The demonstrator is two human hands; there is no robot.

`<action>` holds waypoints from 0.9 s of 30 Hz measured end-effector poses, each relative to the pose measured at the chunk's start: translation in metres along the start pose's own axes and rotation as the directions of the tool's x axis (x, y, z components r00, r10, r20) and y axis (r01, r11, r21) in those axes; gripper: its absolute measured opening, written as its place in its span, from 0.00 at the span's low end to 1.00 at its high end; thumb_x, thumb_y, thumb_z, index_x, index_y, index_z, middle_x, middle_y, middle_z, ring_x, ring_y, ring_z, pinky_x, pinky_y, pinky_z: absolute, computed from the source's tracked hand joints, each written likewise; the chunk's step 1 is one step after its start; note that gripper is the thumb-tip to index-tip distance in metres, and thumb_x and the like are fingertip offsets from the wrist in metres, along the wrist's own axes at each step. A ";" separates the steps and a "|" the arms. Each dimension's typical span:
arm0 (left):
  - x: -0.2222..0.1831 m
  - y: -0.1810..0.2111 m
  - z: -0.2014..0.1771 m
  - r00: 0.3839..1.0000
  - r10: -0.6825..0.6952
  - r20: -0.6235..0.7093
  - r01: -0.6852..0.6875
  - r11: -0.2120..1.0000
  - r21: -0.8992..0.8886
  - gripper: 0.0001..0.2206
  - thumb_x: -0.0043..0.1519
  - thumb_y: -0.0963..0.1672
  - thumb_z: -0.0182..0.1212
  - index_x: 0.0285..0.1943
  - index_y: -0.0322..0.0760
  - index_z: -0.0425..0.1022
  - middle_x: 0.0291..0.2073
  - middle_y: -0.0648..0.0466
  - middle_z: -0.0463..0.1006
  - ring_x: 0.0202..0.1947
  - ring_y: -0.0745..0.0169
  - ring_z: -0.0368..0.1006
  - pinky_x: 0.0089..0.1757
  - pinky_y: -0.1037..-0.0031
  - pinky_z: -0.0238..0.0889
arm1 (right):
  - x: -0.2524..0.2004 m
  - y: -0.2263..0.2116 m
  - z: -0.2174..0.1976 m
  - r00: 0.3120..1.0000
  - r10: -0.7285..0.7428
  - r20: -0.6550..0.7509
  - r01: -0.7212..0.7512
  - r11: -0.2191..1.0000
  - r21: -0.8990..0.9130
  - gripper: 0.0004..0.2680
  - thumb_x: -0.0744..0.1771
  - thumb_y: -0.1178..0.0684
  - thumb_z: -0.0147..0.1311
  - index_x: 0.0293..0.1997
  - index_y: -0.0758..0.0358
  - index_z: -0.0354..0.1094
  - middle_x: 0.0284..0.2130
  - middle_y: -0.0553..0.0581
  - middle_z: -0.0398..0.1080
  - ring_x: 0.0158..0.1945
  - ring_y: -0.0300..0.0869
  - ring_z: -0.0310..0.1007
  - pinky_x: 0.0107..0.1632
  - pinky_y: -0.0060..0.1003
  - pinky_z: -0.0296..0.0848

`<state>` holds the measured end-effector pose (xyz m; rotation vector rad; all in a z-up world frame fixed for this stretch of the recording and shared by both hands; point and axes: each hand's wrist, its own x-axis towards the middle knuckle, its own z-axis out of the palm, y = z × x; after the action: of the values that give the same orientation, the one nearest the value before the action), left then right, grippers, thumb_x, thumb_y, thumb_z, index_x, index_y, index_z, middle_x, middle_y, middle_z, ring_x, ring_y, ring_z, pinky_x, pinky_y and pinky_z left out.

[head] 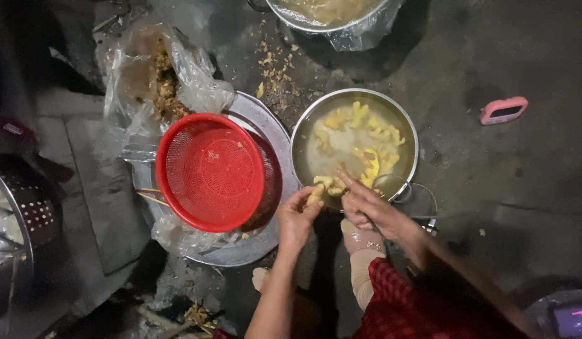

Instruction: Breaking apart ginger roots and placing the pieces into a bowl of water for cleaning and preparation.

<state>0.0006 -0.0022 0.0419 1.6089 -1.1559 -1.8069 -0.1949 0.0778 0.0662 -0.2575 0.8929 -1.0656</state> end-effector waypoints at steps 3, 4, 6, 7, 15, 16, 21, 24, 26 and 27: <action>-0.005 0.009 0.010 0.998 0.024 -0.053 -0.021 0.998 0.054 0.19 0.51 0.36 0.75 0.53 0.30 0.82 0.37 0.45 0.83 0.37 0.63 0.75 0.40 0.74 0.75 | 0.001 0.004 0.011 0.999 0.014 0.036 -0.013 0.999 -0.031 0.28 0.70 0.46 0.46 0.79 0.50 0.30 0.20 0.47 0.54 0.16 0.31 0.55 0.14 0.22 0.59; -0.007 0.014 0.012 0.998 0.022 -0.051 -0.019 0.998 0.054 0.19 0.51 0.36 0.75 0.53 0.30 0.82 0.37 0.45 0.83 0.37 0.63 0.75 0.40 0.74 0.75 | 0.001 0.003 0.013 0.999 0.014 0.034 -0.013 0.999 -0.031 0.28 0.70 0.46 0.46 0.79 0.50 0.30 0.20 0.47 0.54 0.16 0.31 0.55 0.14 0.22 0.59; -0.009 0.023 0.016 0.992 0.099 -0.079 -0.086 0.985 0.151 0.16 0.51 0.35 0.74 0.50 0.30 0.84 0.36 0.44 0.84 0.35 0.62 0.75 0.38 0.75 0.74 | 0.001 0.000 0.017 0.999 -0.007 0.047 0.007 1.000 0.011 0.27 0.71 0.49 0.44 0.78 0.50 0.30 0.23 0.47 0.51 0.19 0.30 0.54 0.15 0.20 0.58; -0.011 0.023 0.015 0.992 0.097 -0.078 -0.084 0.985 0.150 0.16 0.51 0.35 0.74 0.50 0.30 0.84 0.36 0.44 0.84 0.35 0.62 0.75 0.38 0.75 0.74 | 0.002 0.000 0.017 0.999 -0.005 0.045 0.005 1.000 0.011 0.27 0.71 0.49 0.44 0.78 0.50 0.30 0.23 0.47 0.51 0.19 0.30 0.54 0.15 0.20 0.58; -0.017 0.029 0.000 0.860 0.510 0.029 -0.434 0.701 0.566 0.12 0.51 0.41 0.76 0.43 0.46 0.85 0.37 0.56 0.87 0.38 0.54 0.84 0.39 0.69 0.77 | -0.011 -0.051 0.002 0.967 0.083 -0.242 -0.091 0.996 -0.024 0.24 0.71 0.41 0.43 0.75 0.54 0.42 0.27 0.44 0.52 0.22 0.29 0.53 0.18 0.21 0.54; -0.017 0.029 -0.001 0.859 0.511 0.030 -0.435 0.700 0.566 0.12 0.51 0.41 0.76 0.43 0.46 0.85 0.37 0.56 0.87 0.38 0.54 0.84 0.39 0.69 0.77 | -0.013 -0.049 0.003 0.967 0.082 -0.242 -0.090 0.996 -0.023 0.24 0.71 0.41 0.43 0.75 0.54 0.42 0.27 0.44 0.52 0.22 0.29 0.53 0.18 0.21 0.54; -0.020 0.047 0.013 0.981 0.182 -0.068 -0.155 0.944 0.291 0.18 0.51 0.37 0.75 0.52 0.33 0.83 0.39 0.38 0.85 0.39 0.51 0.79 0.42 0.64 0.75 | -0.005 -0.005 0.004 0.997 0.075 -0.001 -0.075 0.997 -0.009 0.27 0.70 0.49 0.46 0.78 0.42 0.35 0.24 0.47 0.51 0.17 0.31 0.52 0.15 0.22 0.53; -0.014 0.028 0.012 0.990 0.123 -0.070 -0.101 0.960 0.260 0.19 0.50 0.37 0.75 0.52 0.31 0.83 0.38 0.39 0.84 0.38 0.57 0.76 0.40 0.66 0.75 | 0.015 0.033 0.004 1.000 0.014 0.018 -0.012 0.998 -0.069 0.28 0.70 0.55 0.46 0.79 0.38 0.33 0.23 0.48 0.49 0.17 0.31 0.49 0.14 0.21 0.52; -0.016 0.030 0.009 0.990 0.119 -0.074 -0.091 0.948 0.306 0.19 0.50 0.37 0.75 0.52 0.34 0.84 0.37 0.40 0.84 0.36 0.58 0.77 0.38 0.68 0.75 | 0.015 0.033 0.005 1.000 0.026 0.014 -0.025 0.997 -0.078 0.26 0.70 0.54 0.45 0.78 0.42 0.36 0.23 0.47 0.49 0.17 0.30 0.48 0.14 0.20 0.49; -0.016 0.031 0.008 0.990 0.119 -0.077 -0.085 0.934 0.348 0.18 0.49 0.38 0.75 0.51 0.36 0.85 0.35 0.42 0.85 0.35 0.60 0.78 0.36 0.70 0.74 | 0.015 0.033 0.006 0.999 0.038 0.009 -0.037 0.995 -0.091 0.24 0.70 0.54 0.44 0.78 0.45 0.40 0.22 0.47 0.48 0.17 0.29 0.47 0.15 0.20 0.47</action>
<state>-0.0094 -0.0044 0.0763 1.7660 -1.5458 -1.5032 -0.1670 0.0798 0.0430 -0.3207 0.9339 -0.9899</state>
